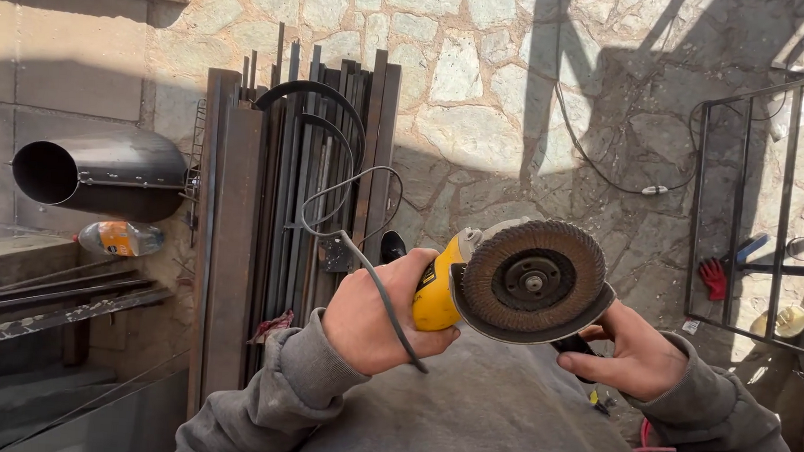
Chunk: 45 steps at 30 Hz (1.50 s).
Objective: Using an angle grinder with a wire brush attachment to clean and polish a metal gate structure.
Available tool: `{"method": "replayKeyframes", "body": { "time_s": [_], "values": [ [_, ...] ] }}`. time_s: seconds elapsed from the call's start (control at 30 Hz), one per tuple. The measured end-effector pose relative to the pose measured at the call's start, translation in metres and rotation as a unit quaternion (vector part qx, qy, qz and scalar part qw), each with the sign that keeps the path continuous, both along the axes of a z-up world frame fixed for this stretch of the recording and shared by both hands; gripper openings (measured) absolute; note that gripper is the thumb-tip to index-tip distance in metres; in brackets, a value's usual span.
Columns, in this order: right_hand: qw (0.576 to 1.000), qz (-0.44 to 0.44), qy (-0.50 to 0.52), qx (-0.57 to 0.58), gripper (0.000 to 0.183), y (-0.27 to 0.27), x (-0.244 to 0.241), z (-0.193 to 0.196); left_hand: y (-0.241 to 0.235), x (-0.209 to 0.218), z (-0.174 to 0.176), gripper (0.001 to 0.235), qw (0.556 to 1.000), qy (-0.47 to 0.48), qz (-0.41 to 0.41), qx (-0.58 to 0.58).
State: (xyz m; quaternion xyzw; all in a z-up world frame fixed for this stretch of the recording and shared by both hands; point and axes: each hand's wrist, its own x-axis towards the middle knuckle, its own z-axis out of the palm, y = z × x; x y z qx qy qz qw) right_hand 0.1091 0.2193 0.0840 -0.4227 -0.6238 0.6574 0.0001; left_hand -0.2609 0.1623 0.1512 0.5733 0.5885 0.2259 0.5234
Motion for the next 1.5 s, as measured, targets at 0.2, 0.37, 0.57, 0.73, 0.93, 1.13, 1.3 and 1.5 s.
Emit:
{"method": "replayKeyframes", "body": {
  "time_s": [0.2,0.37,0.57,0.73,0.93,1.13,1.3,1.5],
  "values": [
    [0.926,-0.056,0.099,-0.361,0.06,-0.002,0.01,-0.022,-0.005,-0.007,-0.002,0.074,0.999,0.031,-0.025,-0.017],
    [0.994,0.025,0.05,-0.098,0.054,-0.012,-0.025,-0.023,-0.018,-0.015,-0.009,0.073,0.997,0.052,-0.03,0.041],
    [0.997,0.071,0.005,-0.043,0.044,-0.041,0.008,-0.059,-0.029,-0.022,-0.014,0.067,0.993,0.058,-0.036,0.101],
    [0.991,-0.005,0.07,-0.111,0.043,-0.04,-0.012,-0.047,-0.036,-0.031,-0.019,0.067,0.988,0.055,-0.054,0.136],
    [0.851,-0.259,0.158,-0.429,0.077,-0.042,-0.08,0.002,-0.039,-0.041,-0.021,0.075,0.979,0.058,-0.082,0.175],
    [0.998,0.049,0.04,-0.011,0.059,-0.027,-0.096,0.037,-0.034,-0.053,-0.028,0.079,0.951,0.066,-0.068,0.294],
    [0.961,0.156,0.074,0.216,0.048,-0.009,-0.101,0.045,-0.027,-0.064,-0.04,0.069,0.893,0.068,-0.049,0.441],
    [0.945,0.163,0.039,0.28,0.047,0.003,-0.117,0.051,-0.024,-0.068,-0.058,0.056,0.867,0.063,-0.033,0.494]
  ]
}}
